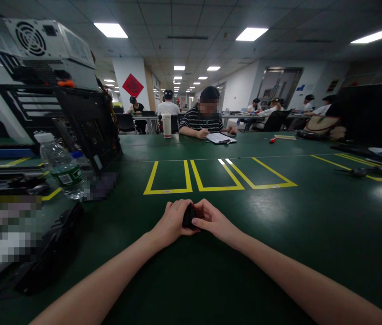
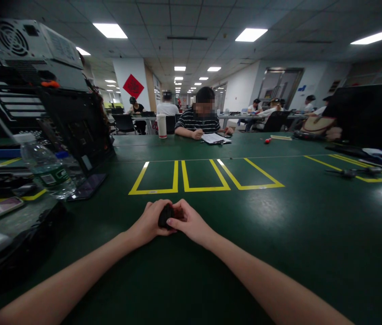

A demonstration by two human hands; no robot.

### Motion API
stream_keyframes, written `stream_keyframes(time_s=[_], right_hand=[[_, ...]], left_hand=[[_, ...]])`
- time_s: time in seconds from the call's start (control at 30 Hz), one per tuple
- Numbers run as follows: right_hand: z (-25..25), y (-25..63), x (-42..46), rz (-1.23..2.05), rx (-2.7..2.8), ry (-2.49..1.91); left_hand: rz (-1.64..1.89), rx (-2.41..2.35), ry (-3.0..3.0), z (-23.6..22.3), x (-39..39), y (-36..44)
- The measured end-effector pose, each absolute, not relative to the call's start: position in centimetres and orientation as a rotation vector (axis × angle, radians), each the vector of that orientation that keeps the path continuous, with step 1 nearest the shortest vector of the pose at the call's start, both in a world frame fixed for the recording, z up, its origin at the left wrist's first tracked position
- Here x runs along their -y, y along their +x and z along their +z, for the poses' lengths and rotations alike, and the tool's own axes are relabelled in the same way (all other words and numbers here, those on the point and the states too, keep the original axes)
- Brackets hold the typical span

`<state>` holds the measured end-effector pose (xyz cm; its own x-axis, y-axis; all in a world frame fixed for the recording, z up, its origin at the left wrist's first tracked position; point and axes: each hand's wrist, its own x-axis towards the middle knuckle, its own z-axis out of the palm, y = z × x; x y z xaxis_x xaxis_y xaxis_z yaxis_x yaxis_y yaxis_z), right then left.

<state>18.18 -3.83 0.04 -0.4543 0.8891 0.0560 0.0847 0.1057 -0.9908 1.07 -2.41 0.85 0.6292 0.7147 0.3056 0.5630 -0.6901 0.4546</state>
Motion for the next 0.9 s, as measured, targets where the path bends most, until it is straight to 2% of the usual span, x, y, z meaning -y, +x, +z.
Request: stream_keyframes(time_s=[0.2, 0.57, 0.9], right_hand=[[-0.7, 17.9, 3.6, 1.313, 1.643, -1.018], [-0.3, 18.5, 3.4, 1.458, 1.645, -0.937], [-0.5, 18.1, 3.6, 1.364, 1.623, -1.076]], left_hand=[[0.756, -1.075, 2.554, -0.1, 2.0, 1.4], [0.675, -1.028, 2.526, 1.3, 2.8, 1.1], [0.682, -1.030, 2.530, 1.1, 2.6, 1.0]])
